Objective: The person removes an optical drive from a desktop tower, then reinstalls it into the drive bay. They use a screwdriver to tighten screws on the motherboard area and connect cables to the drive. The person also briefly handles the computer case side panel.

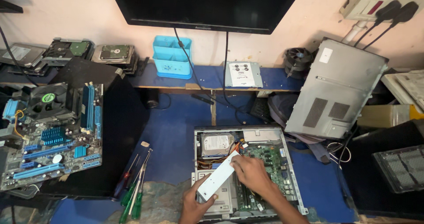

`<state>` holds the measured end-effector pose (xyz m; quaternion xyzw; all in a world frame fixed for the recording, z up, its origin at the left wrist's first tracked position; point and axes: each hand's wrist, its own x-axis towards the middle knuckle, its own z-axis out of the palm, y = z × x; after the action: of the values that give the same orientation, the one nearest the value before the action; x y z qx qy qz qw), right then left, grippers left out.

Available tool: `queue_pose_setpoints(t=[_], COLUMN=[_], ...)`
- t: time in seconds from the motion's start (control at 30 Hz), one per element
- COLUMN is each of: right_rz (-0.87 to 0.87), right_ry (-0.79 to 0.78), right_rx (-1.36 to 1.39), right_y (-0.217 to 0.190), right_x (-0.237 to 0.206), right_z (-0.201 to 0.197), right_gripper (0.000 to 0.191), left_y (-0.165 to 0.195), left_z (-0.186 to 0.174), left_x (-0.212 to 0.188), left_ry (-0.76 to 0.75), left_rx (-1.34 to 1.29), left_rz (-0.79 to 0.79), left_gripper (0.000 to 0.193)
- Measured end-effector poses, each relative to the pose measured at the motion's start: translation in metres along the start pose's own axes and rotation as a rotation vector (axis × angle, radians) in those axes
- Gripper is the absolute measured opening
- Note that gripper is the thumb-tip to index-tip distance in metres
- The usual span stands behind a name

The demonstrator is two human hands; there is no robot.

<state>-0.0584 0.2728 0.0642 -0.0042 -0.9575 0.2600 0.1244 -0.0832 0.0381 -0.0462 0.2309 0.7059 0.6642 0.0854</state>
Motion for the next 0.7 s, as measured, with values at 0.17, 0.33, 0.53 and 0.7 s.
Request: queue_pose_setpoints(t=[0.17,0.33,0.53,0.7], right_rz=[0.007,0.032,0.116,-0.020], right_ry=[0.001,-0.048,0.008,-0.010], right_rx=[0.100,0.061,0.045,0.122], right_y=[0.002,0.007,0.012,0.016], right_x=[0.001,-0.002,-0.007,-0.010], right_z=[-0.001,0.003,0.008,0.007], right_gripper=[0.017,0.013,0.027,0.015], left_y=[0.002,-0.001,-0.006,-0.005], left_z=[0.000,0.003,0.007,0.006], left_x=[0.001,0.000,0.002,0.001], left_ry=[-0.019,-0.022,-0.033,-0.027], left_rx=[-0.014,0.005,-0.007,-0.005], left_rz=[0.016,-0.015,-0.017,0.017], left_gripper=[0.069,0.069,0.071,0.071])
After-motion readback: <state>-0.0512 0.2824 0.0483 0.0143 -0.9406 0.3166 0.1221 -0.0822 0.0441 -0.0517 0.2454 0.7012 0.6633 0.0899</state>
